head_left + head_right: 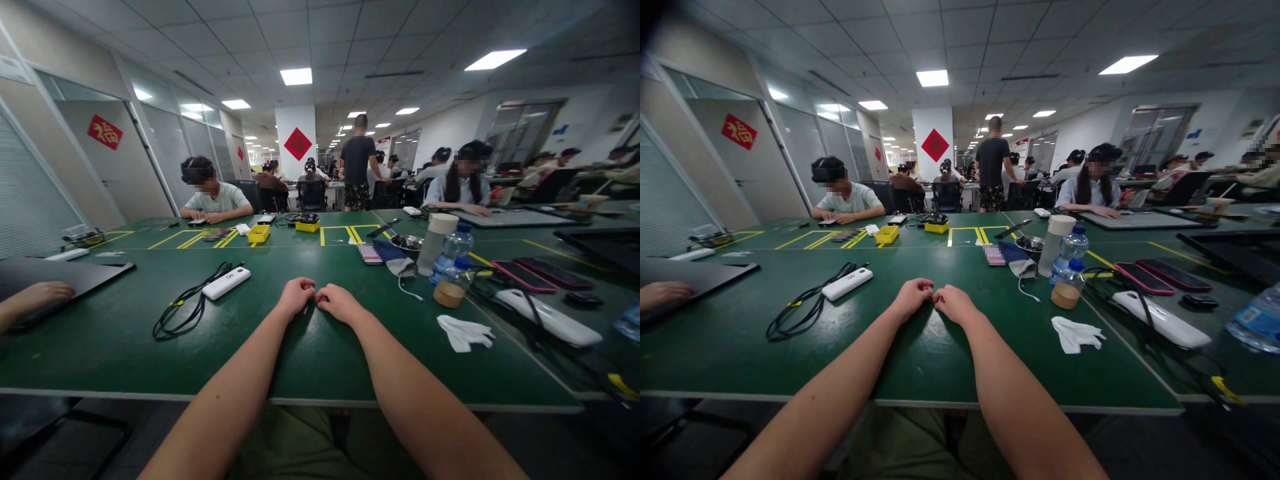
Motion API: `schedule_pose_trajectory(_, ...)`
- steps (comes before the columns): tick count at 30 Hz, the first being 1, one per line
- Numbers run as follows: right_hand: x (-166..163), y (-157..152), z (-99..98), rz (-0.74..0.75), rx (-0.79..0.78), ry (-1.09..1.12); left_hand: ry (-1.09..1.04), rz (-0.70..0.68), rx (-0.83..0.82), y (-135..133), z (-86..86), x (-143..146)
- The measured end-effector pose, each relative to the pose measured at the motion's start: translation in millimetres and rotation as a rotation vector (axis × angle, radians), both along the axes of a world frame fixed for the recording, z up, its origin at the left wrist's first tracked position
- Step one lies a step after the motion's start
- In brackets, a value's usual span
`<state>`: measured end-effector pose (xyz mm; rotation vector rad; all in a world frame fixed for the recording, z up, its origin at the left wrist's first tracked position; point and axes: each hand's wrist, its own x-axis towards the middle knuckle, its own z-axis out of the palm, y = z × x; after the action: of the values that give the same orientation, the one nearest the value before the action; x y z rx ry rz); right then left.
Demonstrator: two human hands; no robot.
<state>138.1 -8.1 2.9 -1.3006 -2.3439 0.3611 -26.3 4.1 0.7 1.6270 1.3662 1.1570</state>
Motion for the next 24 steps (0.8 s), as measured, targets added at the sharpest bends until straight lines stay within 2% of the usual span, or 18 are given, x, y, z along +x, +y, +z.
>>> schedule_pose_trajectory(2, 2, 1, 0.0, -0.018, -0.008, -0.001, 0.081, -0.011, 0.024, 0, -1.0, 1)
schedule_pose_trajectory(7, 7, 3, 2.3, -0.057, 0.034, -0.041, 0.134, -0.038, 0.045, -1, -0.9, 1)
schedule_pose_trajectory(11, 6, 2, 3.4, -0.052, 0.049, -0.091, 0.256, -0.081, 0.135, -3, 0.8, 3)
schedule_pose_trajectory(16, 5, 0, 3.7, -0.114, 0.052, -0.114, 0.352, -0.093, 0.195, -6, 3.6, 7)
schedule_pose_trajectory(20, 10, 1, 6.5, -0.135, 0.062, 0.057, 0.343, -0.085, 0.178, -8, 6.8, 7)
schedule_pose_trajectory(24, 15, 5, 7.5, -0.142, -0.017, 0.371, 0.259, -0.174, 0.095, -12, 9.5, 8)
